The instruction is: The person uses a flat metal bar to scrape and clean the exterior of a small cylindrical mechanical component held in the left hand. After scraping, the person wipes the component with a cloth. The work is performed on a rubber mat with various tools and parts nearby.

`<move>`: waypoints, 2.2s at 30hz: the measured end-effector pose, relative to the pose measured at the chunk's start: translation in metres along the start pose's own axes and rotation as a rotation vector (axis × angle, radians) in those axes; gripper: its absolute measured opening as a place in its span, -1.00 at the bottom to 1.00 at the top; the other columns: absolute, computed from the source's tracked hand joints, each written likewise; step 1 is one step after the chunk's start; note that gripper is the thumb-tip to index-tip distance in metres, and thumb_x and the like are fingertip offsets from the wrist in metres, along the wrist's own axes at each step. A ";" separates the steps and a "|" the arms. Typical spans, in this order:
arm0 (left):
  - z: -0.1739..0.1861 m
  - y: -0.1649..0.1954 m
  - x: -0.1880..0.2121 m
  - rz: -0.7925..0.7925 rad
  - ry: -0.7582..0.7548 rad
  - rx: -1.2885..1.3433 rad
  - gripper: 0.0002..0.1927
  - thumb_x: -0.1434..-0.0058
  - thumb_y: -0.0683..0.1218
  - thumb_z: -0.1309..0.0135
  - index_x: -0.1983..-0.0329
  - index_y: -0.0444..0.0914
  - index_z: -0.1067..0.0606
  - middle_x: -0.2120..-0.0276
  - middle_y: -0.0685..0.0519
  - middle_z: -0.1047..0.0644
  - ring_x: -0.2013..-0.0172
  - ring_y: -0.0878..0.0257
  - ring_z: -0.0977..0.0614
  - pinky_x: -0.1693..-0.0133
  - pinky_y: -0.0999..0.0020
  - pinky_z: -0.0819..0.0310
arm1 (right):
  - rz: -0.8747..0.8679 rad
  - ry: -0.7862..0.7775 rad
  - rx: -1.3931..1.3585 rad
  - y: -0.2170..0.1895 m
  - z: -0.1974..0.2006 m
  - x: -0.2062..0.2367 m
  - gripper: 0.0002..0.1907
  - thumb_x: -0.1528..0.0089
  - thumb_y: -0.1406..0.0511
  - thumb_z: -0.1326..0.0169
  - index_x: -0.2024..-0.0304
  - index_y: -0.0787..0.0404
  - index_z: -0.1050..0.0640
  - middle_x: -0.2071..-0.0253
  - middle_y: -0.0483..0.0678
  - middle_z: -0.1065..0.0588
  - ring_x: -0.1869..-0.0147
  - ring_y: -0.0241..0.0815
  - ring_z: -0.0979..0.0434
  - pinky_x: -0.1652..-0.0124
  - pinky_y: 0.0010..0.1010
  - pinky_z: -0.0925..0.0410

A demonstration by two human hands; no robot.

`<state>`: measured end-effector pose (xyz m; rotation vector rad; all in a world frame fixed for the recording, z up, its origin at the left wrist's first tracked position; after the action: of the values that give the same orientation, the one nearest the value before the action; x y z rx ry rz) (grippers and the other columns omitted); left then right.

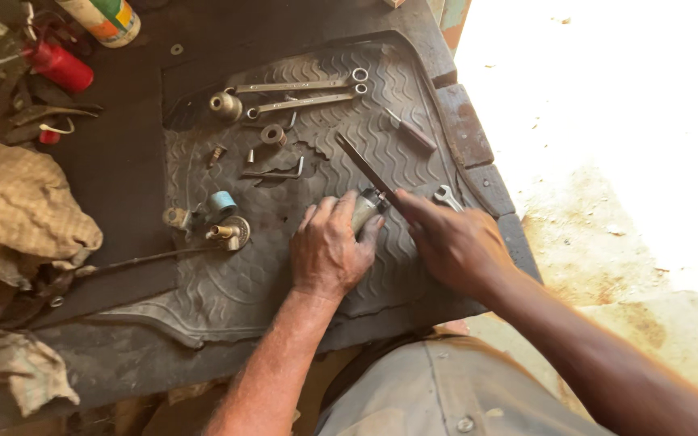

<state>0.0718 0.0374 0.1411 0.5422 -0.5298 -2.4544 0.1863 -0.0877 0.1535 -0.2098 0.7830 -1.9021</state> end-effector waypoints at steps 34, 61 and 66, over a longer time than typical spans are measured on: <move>-0.006 0.003 0.008 -0.026 -0.011 -0.051 -0.44 -0.17 0.17 -0.21 -0.09 -0.28 -0.52 0.20 -0.13 -0.58 0.17 -0.13 -0.63 0.19 -0.04 -0.54 | -0.021 0.126 0.002 0.000 -0.009 0.004 -0.59 -0.30 0.30 -0.08 -0.21 0.05 -0.42 0.37 0.08 -0.61 0.37 0.12 -0.64 0.38 -0.06 -0.42; -0.006 0.004 0.007 -0.071 0.039 -0.089 -0.47 -0.17 0.17 -0.22 -0.06 -0.27 -0.54 0.19 -0.12 -0.59 0.19 -0.12 -0.65 0.21 -0.02 -0.55 | 0.065 0.151 -0.111 -0.003 -0.014 0.007 -0.57 -0.30 0.35 -0.08 -0.23 0.06 -0.42 0.32 0.09 -0.61 0.31 0.12 -0.66 0.35 -0.13 -0.46; -0.009 0.003 0.005 -0.055 0.008 -0.085 -0.50 -0.20 0.17 -0.20 -0.03 -0.26 -0.55 0.21 -0.11 -0.58 0.20 -0.11 -0.66 0.22 -0.01 -0.56 | -0.014 0.090 0.028 -0.002 -0.012 -0.004 -0.53 -0.29 0.34 -0.10 -0.26 0.08 -0.39 0.35 0.09 -0.61 0.36 0.17 -0.63 0.36 -0.05 -0.42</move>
<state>0.0733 0.0298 0.1331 0.5384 -0.4096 -2.5130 0.1812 -0.0783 0.1458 -0.1128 0.8160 -1.9454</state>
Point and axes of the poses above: each hand's wrist, its own x-axis away from the middle knuckle, its own z-axis out of the back of the hand, y = z × x, the point moved 7 cm from there along -x, towards the middle knuckle
